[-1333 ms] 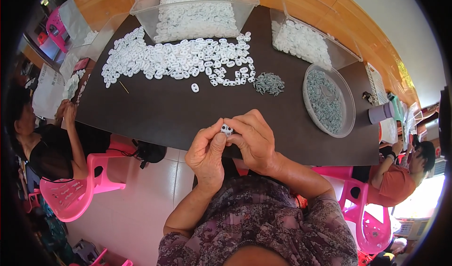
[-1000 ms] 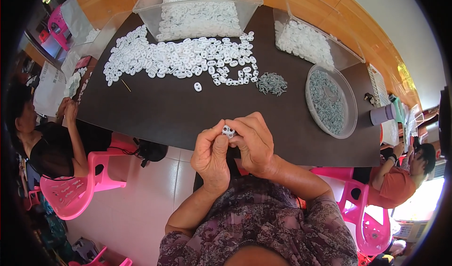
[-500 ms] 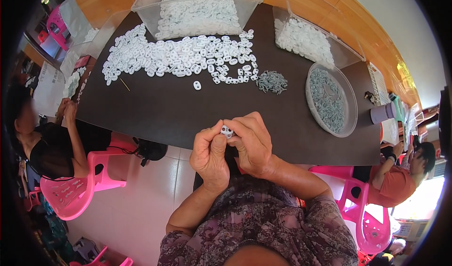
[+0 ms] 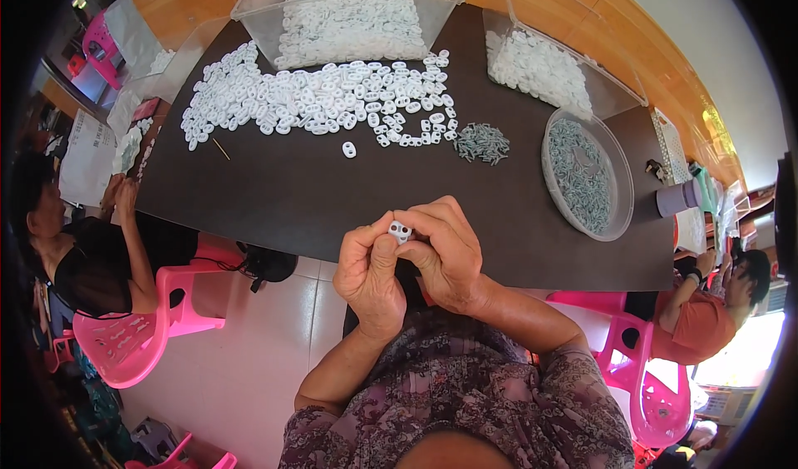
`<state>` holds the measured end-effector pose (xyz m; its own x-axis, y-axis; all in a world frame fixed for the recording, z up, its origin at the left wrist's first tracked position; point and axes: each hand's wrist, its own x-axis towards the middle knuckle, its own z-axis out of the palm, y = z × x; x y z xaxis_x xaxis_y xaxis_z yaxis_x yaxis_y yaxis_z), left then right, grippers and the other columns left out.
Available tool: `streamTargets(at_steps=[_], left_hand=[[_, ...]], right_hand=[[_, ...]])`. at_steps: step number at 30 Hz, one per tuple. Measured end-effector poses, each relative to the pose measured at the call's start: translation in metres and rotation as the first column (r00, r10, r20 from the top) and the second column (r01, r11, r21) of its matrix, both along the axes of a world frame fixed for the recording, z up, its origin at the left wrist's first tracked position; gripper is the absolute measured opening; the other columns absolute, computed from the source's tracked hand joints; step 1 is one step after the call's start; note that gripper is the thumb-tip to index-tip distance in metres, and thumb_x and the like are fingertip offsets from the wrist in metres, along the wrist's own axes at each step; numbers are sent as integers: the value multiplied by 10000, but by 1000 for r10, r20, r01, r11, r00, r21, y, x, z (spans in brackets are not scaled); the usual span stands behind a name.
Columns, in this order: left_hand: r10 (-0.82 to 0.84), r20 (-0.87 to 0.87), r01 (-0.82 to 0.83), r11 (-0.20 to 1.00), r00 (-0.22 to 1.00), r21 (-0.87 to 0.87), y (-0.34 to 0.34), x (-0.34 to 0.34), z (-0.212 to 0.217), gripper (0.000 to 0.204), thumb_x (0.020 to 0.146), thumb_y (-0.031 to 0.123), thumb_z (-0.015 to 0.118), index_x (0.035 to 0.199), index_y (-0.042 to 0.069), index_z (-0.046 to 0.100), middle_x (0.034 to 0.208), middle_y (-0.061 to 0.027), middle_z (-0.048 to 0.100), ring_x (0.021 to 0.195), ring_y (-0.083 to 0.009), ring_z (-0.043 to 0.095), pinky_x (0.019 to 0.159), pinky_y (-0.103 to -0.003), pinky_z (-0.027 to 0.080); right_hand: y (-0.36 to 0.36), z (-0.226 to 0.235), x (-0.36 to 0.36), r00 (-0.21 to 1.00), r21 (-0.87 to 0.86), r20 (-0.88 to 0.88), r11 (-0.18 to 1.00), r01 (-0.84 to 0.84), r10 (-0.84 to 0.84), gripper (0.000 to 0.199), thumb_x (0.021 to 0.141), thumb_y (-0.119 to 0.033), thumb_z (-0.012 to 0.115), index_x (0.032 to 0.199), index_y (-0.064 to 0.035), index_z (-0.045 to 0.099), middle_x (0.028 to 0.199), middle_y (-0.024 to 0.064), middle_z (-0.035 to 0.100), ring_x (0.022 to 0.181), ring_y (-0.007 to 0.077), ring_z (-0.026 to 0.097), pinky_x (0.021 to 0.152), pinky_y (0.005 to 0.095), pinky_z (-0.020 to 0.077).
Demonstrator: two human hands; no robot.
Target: The recorder is manually assembling small white plastic components by inserting grey circular rings into them at a workbench.
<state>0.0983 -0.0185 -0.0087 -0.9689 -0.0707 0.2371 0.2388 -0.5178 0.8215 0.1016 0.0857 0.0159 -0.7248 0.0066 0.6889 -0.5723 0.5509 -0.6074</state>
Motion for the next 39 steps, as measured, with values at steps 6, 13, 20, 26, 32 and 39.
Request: streamTargets(at_steps=[6,13,20,26,32,39], left_hand=[[23,-36,-24,1000,999,-17,0,2,-1,158,922,85,545,1030,-27,573,939,-57,600,831,-86,539,778,-224,443],[50,-68,-52,998,996,-25,3,4,-5,141,934,100,527,1008,-16,558,903,-32,566,827,-79,527,767,-223,443],[26,-43,-25,999,999,28,1,8,4,163,941,139,522,1019,-2,545,893,-26,554,810,-70,514,747,-212,442],[21,-46,-21,1000,999,16,0,13,10,168,943,159,522,1007,6,542,883,-21,546,805,-66,507,737,-212,440],[80,-60,-82,996,995,-41,2,15,11,157,941,171,527,969,16,531,846,-13,528,765,-62,479,712,-212,418],[96,-65,-100,993,993,-64,3,11,4,150,942,173,526,939,23,522,821,-7,523,749,-59,469,696,-209,407]], right_hand=[[-1,-3,-2,997,-10,-71,1000,3,-4,294,746,-51,686,1008,53,601,873,131,598,727,230,528,603,300,440],[-4,-3,0,989,54,-142,997,59,-51,277,757,-70,674,999,43,601,881,135,592,735,253,534,616,314,448],[-13,3,6,991,46,-108,995,85,-80,282,844,-154,618,1046,35,570,930,137,572,779,252,526,643,317,447],[-14,-3,5,987,3,-143,997,75,-74,295,870,-225,599,1030,20,561,922,137,565,763,246,519,638,315,443],[-16,-1,5,981,6,-180,997,71,-69,275,890,-234,578,1011,11,555,895,128,557,729,236,506,622,331,432],[-16,-5,0,975,6,-210,998,68,-66,255,888,-221,580,987,13,558,870,128,554,692,230,494,594,328,413]])
